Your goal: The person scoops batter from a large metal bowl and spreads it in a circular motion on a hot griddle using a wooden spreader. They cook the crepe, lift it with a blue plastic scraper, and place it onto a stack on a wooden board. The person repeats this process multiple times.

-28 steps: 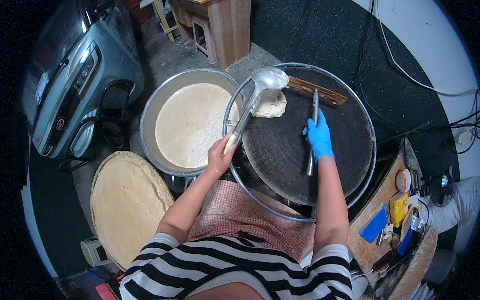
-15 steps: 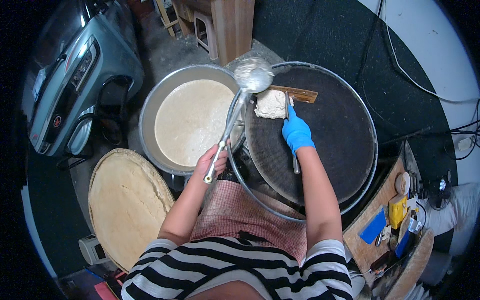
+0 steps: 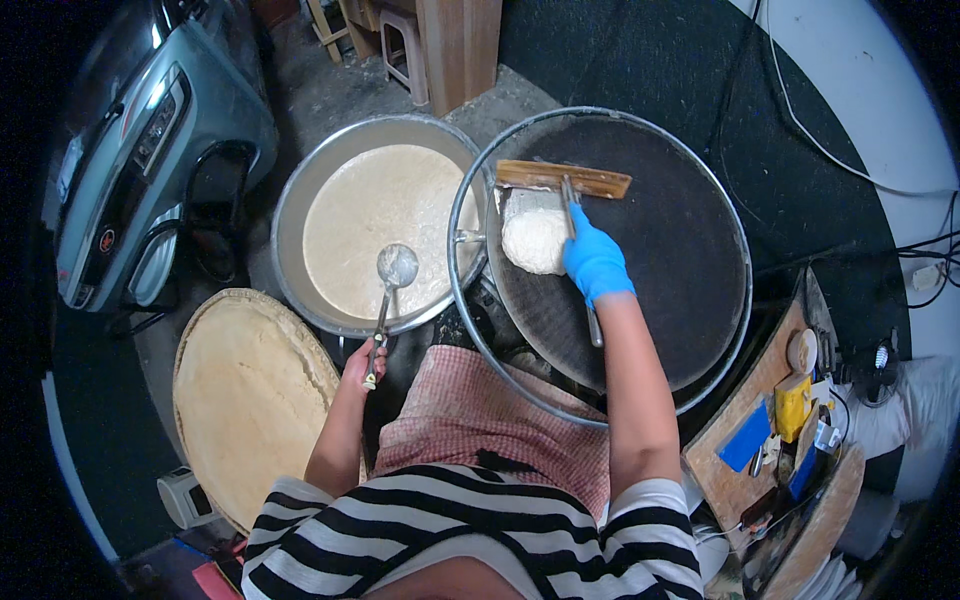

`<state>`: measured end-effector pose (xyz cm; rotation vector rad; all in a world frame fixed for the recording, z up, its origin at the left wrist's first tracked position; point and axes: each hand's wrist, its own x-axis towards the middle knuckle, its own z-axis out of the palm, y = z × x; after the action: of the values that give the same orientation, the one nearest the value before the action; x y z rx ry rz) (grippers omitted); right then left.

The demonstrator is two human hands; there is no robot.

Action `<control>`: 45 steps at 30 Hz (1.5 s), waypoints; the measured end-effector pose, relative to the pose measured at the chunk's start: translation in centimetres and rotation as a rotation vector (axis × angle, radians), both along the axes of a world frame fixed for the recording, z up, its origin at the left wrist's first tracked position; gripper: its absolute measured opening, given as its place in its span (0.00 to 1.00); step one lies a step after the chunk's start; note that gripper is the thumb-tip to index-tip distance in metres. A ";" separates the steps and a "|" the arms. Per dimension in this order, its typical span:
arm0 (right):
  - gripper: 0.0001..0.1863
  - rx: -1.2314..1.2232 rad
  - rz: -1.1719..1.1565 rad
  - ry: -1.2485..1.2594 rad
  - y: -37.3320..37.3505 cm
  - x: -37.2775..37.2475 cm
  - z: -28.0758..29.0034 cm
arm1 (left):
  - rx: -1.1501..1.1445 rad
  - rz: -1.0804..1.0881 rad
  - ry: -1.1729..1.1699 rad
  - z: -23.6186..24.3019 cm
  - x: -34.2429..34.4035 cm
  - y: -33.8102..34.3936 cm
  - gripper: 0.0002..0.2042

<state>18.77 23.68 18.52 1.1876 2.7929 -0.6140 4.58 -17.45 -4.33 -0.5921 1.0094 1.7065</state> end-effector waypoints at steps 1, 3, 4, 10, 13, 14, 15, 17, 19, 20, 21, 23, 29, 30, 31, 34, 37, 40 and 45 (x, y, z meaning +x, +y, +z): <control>0.30 0.011 0.013 -0.031 -0.5 -0.3 -0.4 | -0.132 -0.059 0.034 -0.6 -0.3 -0.3 0.13; 0.29 0.050 0.030 -0.089 -1.7 -0.5 -0.9 | -0.369 -0.313 0.336 -1.0 -1.1 -0.8 0.16; 0.29 0.040 0.061 -0.119 -2.5 0.5 -0.8 | -0.508 -0.432 0.525 -0.8 -1.2 -0.9 0.16; 0.30 -0.035 0.121 -0.258 -5.2 6.8 2.4 | -0.724 -0.241 1.437 3.6 3.1 4.7 0.15; 0.31 -0.005 0.080 -0.141 -4.5 6.2 2.0 | -0.387 -0.435 1.067 4.2 8.8 11.6 0.15; 0.31 0.006 0.067 -0.109 -4.4 5.6 1.5 | -0.346 -0.599 0.913 4.1 10.7 13.9 0.18; 0.31 0.008 0.067 -0.112 -4.6 5.3 1.0 | -0.302 -0.572 0.852 4.1 12.4 15.4 0.16; 0.32 0.018 0.062 -0.107 -5.4 5.3 0.3 | -0.291 -0.573 0.712 4.1 13.9 16.6 0.13; 0.33 -0.027 0.074 -0.208 -6.4 7.2 0.5 | -0.290 -0.502 0.688 4.4 14.5 16.8 0.11; 0.33 -0.044 0.073 -0.228 -6.9 8.7 1.1 | -0.252 -0.499 0.634 4.7 14.6 16.8 0.11; 0.33 -0.060 0.075 -0.245 -7.2 10.0 1.8 | -0.217 -0.457 0.594 4.9 14.5 16.7 0.10; 0.33 -0.076 0.096 -0.248 -6.8 11.7 2.7 | -0.195 -0.424 0.552 5.3 14.0 16.8 0.10; 0.30 -0.009 0.077 -0.046 -5.2 8.6 1.2 | -0.143 -0.410 0.473 5.1 11.0 17.1 0.09; 0.30 0.002 0.111 -0.038 -5.5 8.3 0.8 | -0.158 -0.429 0.501 5.0 10.5 17.1 0.10; 0.30 -0.009 0.101 -0.097 -5.8 8.4 0.7 | -0.156 -0.442 0.521 5.0 9.8 17.3 0.10; 0.33 -0.063 0.070 -0.268 -6.9 11.1 1.8 | -0.233 -0.545 0.643 5.1 7.7 17.7 0.09; 0.34 -0.057 0.087 -0.300 -6.5 13.4 3.6 | -0.246 -0.561 0.574 5.4 5.3 18.4 0.10; 0.32 -0.072 0.088 -0.156 -5.1 11.7 3.1 | -0.253 -0.625 0.615 5.4 2.6 19.2 0.10; 0.32 0.031 0.095 -0.148 -6.1 8.3 0.4 | -0.322 -0.406 0.922 4.4 1.7 19.7 0.16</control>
<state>27.06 17.55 18.94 1.0519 2.7241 -0.4575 6.24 2.24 0.05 0.2641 1.9194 1.4386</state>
